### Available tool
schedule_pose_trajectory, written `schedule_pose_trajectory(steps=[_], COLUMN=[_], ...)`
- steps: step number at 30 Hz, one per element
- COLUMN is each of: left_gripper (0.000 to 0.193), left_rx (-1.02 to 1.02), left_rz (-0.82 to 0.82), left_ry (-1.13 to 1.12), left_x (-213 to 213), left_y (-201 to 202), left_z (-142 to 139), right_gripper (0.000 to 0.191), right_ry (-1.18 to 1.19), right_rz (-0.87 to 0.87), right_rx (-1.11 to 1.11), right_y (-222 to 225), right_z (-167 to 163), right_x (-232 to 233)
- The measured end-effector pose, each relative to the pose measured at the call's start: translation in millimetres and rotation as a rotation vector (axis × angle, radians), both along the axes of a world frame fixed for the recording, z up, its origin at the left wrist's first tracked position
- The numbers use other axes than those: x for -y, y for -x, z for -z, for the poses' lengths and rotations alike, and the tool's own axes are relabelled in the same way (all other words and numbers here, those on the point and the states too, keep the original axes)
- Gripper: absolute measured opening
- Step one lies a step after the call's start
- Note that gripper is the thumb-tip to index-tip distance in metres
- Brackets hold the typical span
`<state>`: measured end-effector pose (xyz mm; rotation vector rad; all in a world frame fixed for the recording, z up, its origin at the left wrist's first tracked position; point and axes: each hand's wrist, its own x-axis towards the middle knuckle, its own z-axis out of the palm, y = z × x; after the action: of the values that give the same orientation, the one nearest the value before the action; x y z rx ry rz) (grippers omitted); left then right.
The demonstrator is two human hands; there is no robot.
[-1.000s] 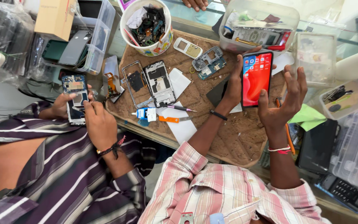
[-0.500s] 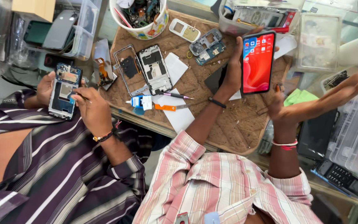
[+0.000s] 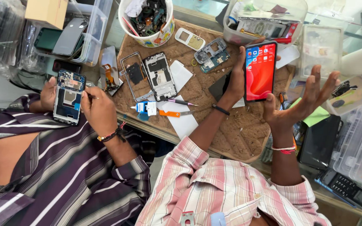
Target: The person handles a smartphone, navigating its screen and interacting with a customer. Another person works on a disassembled phone nearby. The person places the phone on the table and continues to handle it while the other person uses tools on the disassembled device.
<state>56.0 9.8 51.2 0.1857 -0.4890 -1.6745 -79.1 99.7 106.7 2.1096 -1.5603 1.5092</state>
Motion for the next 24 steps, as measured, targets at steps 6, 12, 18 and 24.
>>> schedule_pose_trajectory(steps=[6, 12, 18, 24], left_gripper=[0.061, 0.061, 0.062, 0.065], left_rx=[0.061, 0.086, 0.056, 0.138], left_rz=[0.012, -0.003, 0.003, 0.01], left_ry=[0.033, 0.028, -0.01, 0.002], left_x=[-2.0, -4.6, -4.5, -5.2], left_y=[-3.1, -5.5, -4.6, -6.3], left_z=[-6.5, -13.5, -19.6, -22.7], right_gripper=[0.075, 0.07, 0.054, 0.037], right_ry=[0.042, -0.012, -0.287, -0.51], right_rz=[0.054, -0.001, -0.099, -0.255], right_rx=[-0.083, -0.018, 0.43, 0.663], right_y=[-0.9, -6.1, -8.7, 7.4], right_z=[-3.8, -10.7, -16.3, 1.2], right_x=[5.2, 5.4, 15.5, 32.7])
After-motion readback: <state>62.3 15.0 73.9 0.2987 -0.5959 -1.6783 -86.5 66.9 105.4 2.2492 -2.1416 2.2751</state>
